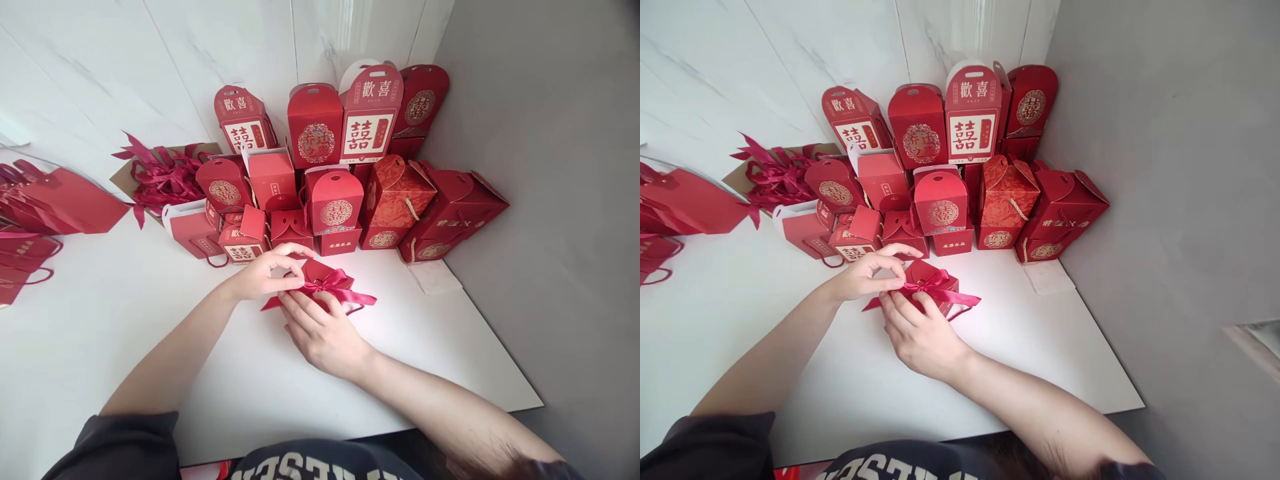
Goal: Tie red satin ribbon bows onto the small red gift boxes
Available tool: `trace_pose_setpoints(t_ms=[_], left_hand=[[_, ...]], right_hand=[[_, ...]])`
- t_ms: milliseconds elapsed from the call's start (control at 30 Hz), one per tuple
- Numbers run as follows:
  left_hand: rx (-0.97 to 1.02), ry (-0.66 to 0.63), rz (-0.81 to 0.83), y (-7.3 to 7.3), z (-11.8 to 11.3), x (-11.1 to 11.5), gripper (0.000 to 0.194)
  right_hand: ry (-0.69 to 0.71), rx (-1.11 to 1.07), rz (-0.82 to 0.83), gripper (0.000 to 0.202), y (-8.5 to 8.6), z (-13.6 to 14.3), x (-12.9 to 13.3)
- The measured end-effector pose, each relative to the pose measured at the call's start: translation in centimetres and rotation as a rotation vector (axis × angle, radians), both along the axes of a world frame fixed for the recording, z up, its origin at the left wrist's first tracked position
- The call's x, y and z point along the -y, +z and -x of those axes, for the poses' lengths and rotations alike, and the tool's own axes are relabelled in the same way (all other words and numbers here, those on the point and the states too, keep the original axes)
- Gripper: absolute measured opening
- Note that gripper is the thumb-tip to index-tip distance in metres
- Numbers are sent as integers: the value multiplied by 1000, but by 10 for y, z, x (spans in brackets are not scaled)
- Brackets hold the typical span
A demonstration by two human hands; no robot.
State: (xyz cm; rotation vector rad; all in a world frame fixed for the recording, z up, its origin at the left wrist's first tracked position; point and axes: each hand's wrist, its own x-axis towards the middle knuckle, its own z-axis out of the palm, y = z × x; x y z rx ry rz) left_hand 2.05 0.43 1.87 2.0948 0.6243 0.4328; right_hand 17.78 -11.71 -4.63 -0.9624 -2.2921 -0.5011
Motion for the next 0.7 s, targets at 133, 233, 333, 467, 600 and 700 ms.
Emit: trace_pose_setpoints(t_ms=[133, 233, 333, 467, 600, 700], left_hand=[[104, 150, -1, -7, 0, -3, 17], [152, 184, 99, -11, -1, -4, 23], [161, 208, 237, -13, -1, -4, 24], [197, 213, 423, -12, 0, 0, 30], [131, 79, 522, -3, 3, 4, 29], [6, 48, 437, 7, 4, 7, 26]], right_hand=[[119, -203, 75, 26, 2, -5, -2], [208, -307, 105, 19, 4, -14, -5], [274, -305, 88, 15, 5, -22, -9], [342, -279, 72, 15, 4, -27, -11], [362, -297, 79, 16, 3, -28, -10], [361, -308, 78, 18, 2, -29, -10]])
